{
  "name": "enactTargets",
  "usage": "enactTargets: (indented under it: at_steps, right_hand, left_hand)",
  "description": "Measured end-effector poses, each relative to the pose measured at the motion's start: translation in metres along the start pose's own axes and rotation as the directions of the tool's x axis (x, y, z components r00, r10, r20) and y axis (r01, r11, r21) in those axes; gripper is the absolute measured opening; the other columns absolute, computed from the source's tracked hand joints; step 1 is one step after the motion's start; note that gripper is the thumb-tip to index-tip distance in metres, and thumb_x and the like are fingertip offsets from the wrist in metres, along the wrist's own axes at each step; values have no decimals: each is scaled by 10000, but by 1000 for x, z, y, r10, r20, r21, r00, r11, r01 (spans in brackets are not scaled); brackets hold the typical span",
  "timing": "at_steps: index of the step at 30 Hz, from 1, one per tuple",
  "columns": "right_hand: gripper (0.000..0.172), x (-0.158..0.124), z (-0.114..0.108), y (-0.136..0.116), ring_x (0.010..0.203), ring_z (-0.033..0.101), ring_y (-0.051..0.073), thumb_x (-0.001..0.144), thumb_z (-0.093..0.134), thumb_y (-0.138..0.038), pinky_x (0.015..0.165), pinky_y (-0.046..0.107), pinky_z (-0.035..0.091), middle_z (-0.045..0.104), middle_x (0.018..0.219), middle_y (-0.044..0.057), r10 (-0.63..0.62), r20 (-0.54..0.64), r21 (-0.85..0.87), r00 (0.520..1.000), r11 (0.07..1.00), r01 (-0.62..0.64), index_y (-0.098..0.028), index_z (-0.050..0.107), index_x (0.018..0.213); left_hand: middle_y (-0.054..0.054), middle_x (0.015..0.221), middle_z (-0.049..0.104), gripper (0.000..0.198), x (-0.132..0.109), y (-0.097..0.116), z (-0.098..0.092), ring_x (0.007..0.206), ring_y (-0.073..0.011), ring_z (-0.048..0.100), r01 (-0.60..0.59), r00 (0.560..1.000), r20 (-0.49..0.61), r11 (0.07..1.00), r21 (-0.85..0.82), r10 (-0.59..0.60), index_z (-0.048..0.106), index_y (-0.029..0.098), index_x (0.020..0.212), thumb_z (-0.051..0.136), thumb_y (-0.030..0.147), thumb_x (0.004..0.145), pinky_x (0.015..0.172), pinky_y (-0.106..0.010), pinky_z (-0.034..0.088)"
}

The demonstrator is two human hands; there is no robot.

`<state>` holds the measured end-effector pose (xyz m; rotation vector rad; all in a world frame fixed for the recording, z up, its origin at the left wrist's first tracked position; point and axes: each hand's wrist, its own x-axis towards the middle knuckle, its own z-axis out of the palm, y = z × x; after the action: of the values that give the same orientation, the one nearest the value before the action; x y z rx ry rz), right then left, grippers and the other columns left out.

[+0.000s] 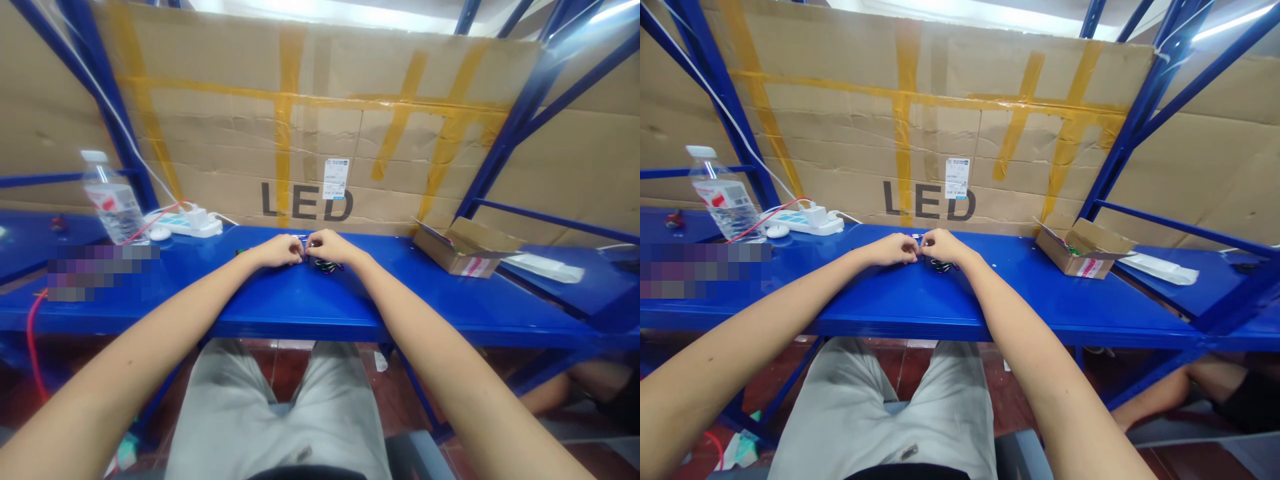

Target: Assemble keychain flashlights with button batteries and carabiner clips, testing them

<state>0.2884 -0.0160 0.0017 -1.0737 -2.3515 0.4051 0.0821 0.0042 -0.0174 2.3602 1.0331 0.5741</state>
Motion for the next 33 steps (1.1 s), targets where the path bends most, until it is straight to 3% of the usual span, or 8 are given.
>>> enactTargets:
  at_steps: [11, 15, 18, 21, 28, 33]
  right_hand:
    - [161, -1, -6, 0, 752, 620, 150, 802, 567, -136, 687, 239, 442, 736, 825, 43, 44, -80, -8, 996, 999, -45, -138, 728, 801]
    - [117, -1, -14, 7, 670, 611, 161, 795, 571, -131, 646, 260, 458, 705, 716, 51, 194, -156, 6, 969, 981, -196, -144, 680, 755]
    - [62, 1, -17, 14, 613, 611, 158, 804, 601, -134, 605, 260, 472, 689, 667, 47, 297, -149, 126, 943, 952, -280, -151, 655, 778]
    - [58, 3, -17, 19, 625, 637, 162, 792, 630, -94, 591, 260, 488, 702, 707, 57, 351, -127, 274, 928, 911, -307, -150, 642, 803]
    - [179, 4, -10, 15, 603, 611, 138, 843, 572, -22, 650, 283, 520, 700, 698, 49, 383, -86, 530, 920, 799, -284, -129, 705, 899]
    - [160, 2, -5, 14, 667, 663, 135, 858, 584, -9, 678, 257, 535, 725, 745, 50, 329, -15, 601, 944, 758, -255, -148, 651, 819]
  left_hand:
    - [-9, 747, 738, 250, -2, 5, 0, 689, -182, 653, 15, 1000, -12, 994, 108, -14, 778, 196, 915, 719, 283, 688, 643, -256, 464]
    - [-22, 816, 752, 190, 0, 8, 7, 757, -194, 666, -20, 998, -50, 992, 123, 26, 770, 196, 865, 706, 322, 739, 699, -272, 476]
    - [-16, 761, 734, 116, 2, 7, 11, 734, -185, 657, -40, 997, -63, 992, 115, 48, 743, 190, 792, 681, 282, 757, 688, -274, 474]
    - [-8, 723, 714, 61, 2, 5, 12, 670, -161, 648, -46, 994, -96, 998, 35, 49, 691, 179, 778, 692, 225, 738, 645, -266, 478]
    - [-24, 605, 672, 140, 1, 9, 8, 496, -129, 606, 21, 963, -248, 943, -332, -109, 592, 163, 797, 727, 200, 787, 502, -260, 478]
    - [-29, 599, 674, 166, -1, 15, -1, 495, -138, 624, -50, 941, -330, 930, -364, -79, 629, 153, 856, 755, 251, 808, 512, -277, 498]
